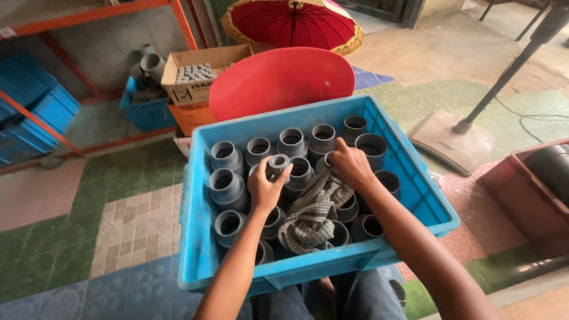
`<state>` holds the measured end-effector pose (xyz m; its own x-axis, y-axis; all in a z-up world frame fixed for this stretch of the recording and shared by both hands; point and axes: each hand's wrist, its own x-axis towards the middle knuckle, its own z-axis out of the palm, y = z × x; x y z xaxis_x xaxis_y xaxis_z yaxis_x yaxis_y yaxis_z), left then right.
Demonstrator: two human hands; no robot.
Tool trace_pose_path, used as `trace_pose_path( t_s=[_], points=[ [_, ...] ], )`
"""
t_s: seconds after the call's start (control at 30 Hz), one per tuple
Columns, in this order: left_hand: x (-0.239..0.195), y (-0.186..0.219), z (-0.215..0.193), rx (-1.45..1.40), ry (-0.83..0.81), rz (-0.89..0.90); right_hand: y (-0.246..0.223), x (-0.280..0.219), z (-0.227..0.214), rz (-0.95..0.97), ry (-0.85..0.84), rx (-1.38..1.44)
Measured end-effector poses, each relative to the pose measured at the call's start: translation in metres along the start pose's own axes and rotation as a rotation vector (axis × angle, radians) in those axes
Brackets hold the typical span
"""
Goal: The person cleans PVC couplings with a cloth, handling them one at a time and placing them into a cardboard box.
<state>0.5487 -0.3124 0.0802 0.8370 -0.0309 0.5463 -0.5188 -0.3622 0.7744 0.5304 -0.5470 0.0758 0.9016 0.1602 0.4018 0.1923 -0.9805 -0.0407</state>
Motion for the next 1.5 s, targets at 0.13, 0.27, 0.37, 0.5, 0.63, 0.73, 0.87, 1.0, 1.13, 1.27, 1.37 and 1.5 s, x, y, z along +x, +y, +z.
trace_pose_path(
  t_s=[0.13, 0.27, 0.37, 0.5, 0.63, 0.73, 0.87, 1.0, 1.13, 1.27, 1.37, 1.5],
  points=[
    [0.002, 0.007, -0.001, -0.011, -0.013, -0.024, -0.008, 0.003, -0.011, -0.063, 0.276, 0.043],
    [0.000, 0.015, -0.001, 0.025, -0.066, 0.048, -0.028, 0.001, 0.006, -0.045, 0.516, 0.439],
    [-0.002, 0.005, 0.006, 0.061, -0.084, 0.094, -0.069, -0.007, -0.022, -0.231, 0.485, 0.612],
    [-0.004, -0.015, 0.014, 0.068, -0.088, 0.074, -0.084, -0.006, -0.028, -0.386, 0.424, 0.602],
    [-0.005, -0.016, 0.015, 0.088, -0.054, 0.068, -0.094, 0.000, -0.021, -0.476, 0.514, 0.495],
    [-0.001, -0.015, 0.012, 0.166, 0.006, 0.107, -0.095, -0.001, -0.025, -0.639, 0.460, 0.419],
    [-0.004, -0.013, 0.013, 0.247, 0.059, 0.110, -0.087, 0.004, -0.015, -0.583, 0.399, 0.372],
    [-0.006, -0.020, 0.015, 0.310, 0.047, 0.075, -0.082, -0.002, -0.017, -0.664, 0.311, 0.437],
    [-0.002, -0.019, 0.012, 0.262, 0.032, 0.115, -0.070, 0.005, -0.012, -0.634, 0.338, 0.454],
    [-0.003, -0.010, 0.008, 0.253, 0.033, 0.132, -0.077, 0.002, -0.015, -0.614, 0.348, 0.523],
    [0.001, -0.007, 0.007, 0.214, 0.045, 0.154, -0.071, 0.008, -0.016, -0.661, 0.374, 0.577],
    [0.005, -0.009, 0.004, 0.135, -0.016, 0.196, -0.072, 0.009, -0.013, -0.604, 0.383, 0.517]
  ],
)
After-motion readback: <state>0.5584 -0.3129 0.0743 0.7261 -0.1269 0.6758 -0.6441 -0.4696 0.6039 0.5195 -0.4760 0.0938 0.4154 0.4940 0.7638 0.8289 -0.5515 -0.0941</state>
